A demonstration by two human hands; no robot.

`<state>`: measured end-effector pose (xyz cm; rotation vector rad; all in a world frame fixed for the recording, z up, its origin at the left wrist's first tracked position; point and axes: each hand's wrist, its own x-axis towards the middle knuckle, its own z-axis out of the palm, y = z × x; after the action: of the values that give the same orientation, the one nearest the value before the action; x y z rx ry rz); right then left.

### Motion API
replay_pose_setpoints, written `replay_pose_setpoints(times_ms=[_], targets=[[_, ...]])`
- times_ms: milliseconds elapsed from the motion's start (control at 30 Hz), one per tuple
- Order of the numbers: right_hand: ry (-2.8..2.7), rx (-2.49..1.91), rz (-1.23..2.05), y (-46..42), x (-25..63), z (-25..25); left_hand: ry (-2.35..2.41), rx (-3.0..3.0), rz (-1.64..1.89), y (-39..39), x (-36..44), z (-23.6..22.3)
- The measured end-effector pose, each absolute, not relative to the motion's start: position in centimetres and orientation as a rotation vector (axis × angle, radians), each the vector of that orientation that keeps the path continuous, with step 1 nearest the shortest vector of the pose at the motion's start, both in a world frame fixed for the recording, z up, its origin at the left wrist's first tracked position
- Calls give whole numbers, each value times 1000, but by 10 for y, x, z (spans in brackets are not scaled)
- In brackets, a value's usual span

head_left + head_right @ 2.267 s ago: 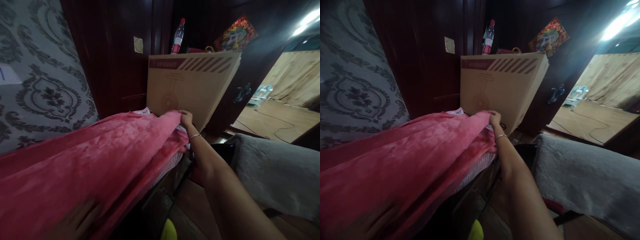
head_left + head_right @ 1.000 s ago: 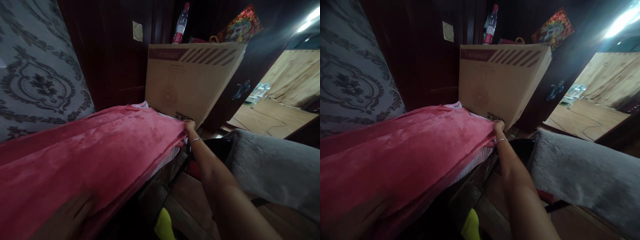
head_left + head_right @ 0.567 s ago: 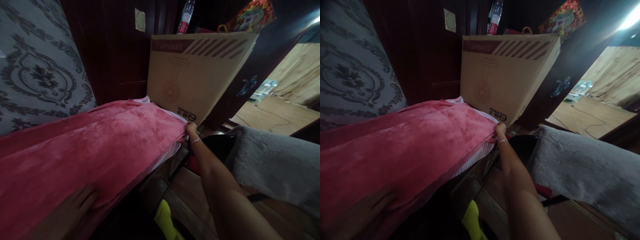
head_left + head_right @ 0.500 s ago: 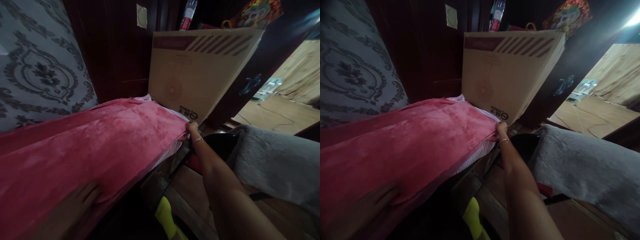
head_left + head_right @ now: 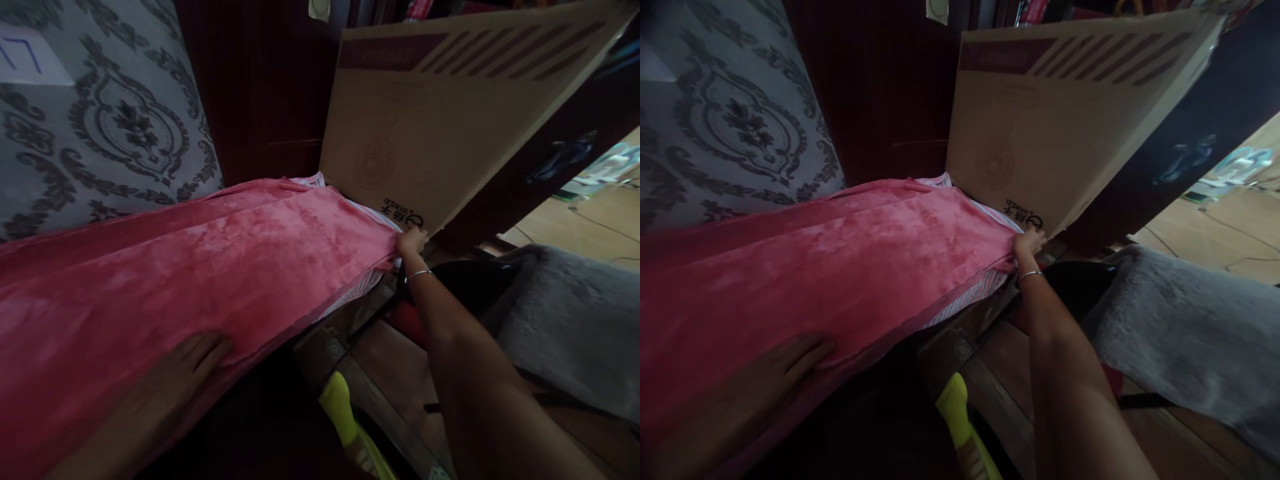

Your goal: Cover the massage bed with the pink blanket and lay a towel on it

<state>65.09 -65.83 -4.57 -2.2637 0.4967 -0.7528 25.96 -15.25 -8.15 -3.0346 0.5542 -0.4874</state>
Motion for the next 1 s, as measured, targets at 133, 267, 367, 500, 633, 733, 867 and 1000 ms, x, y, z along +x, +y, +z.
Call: replay_pose_setpoints(times_ms=[133, 267, 367, 500, 633, 733, 867, 1000], targets=[[50, -2251, -965, -617, 628, -37, 651, -2979, -548, -151, 238, -64], [-644, -2125, -772, -550, 575, -39, 463, -2979, -604, -145, 209, -52], [-947, -2043, -572, -508, 530, -52, 311, -2999, -601, -146, 187, -49], [-1020, -2031, -418, -489, 503, -75, 344, -2996, -571, -155, 173, -39], [-949, -2054, -420, -493, 511, -85, 369, -3020, -511, -159, 166, -30], [-947, -2120, -405, -492, 512, -75, 341, -3032, -646, -157, 160, -30], [-1047, -2113, -488, -471, 481, -49, 289, -3040, -755, -157, 159, -35], [-1405, -1948, -348, -436, 417, -31, 362, -3026, -680, -166, 170, -37]])
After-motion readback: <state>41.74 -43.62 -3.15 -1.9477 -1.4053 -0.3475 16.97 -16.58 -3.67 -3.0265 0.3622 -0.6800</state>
